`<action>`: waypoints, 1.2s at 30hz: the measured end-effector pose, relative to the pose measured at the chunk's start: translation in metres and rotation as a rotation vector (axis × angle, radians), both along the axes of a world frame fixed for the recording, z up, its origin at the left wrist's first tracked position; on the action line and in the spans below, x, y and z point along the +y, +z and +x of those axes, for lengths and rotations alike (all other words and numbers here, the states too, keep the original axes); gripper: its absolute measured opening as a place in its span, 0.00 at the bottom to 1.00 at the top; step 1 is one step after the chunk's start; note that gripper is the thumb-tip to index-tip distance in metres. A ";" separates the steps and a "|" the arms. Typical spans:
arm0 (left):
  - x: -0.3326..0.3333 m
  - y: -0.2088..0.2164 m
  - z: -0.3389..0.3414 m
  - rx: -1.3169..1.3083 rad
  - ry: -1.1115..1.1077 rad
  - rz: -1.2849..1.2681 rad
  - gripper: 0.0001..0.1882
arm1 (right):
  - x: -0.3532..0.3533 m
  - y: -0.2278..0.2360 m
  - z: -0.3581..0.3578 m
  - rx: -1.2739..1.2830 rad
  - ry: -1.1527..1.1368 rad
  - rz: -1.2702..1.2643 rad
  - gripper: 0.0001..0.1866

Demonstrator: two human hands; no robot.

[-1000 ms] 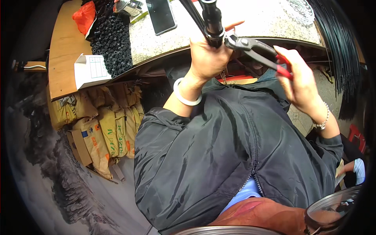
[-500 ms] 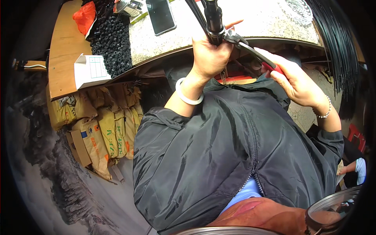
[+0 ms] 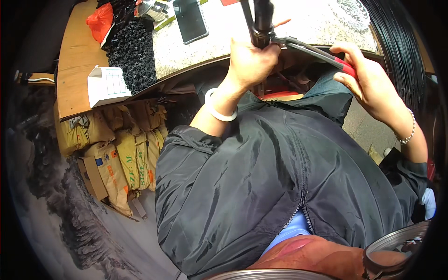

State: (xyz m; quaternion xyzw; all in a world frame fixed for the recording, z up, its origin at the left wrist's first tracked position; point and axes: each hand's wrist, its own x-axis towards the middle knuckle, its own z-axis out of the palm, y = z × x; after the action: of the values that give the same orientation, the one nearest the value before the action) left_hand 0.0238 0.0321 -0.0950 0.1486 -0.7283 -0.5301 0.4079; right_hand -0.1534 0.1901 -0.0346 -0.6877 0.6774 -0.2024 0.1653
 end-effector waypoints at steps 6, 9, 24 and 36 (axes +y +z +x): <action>0.000 0.011 -0.003 0.027 0.011 0.127 0.12 | 0.002 -0.055 -0.006 -0.793 -0.086 -0.105 0.12; 0.000 0.012 -0.008 0.119 0.069 -0.113 0.12 | -0.021 -0.053 0.026 -0.831 -0.103 -0.365 0.17; -0.004 0.012 0.001 0.154 0.206 0.263 0.04 | -0.037 -0.024 0.026 -0.161 -0.095 -0.619 0.10; -0.006 0.010 -0.002 0.143 0.177 0.204 0.11 | -0.015 0.011 0.021 0.603 -0.025 -0.585 0.16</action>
State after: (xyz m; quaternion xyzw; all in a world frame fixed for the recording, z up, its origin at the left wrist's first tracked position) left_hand 0.0218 0.0261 -0.0852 0.2148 -0.6239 -0.5726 0.4866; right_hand -0.1324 0.1756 -0.0232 -0.7259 0.6175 -0.1780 -0.2449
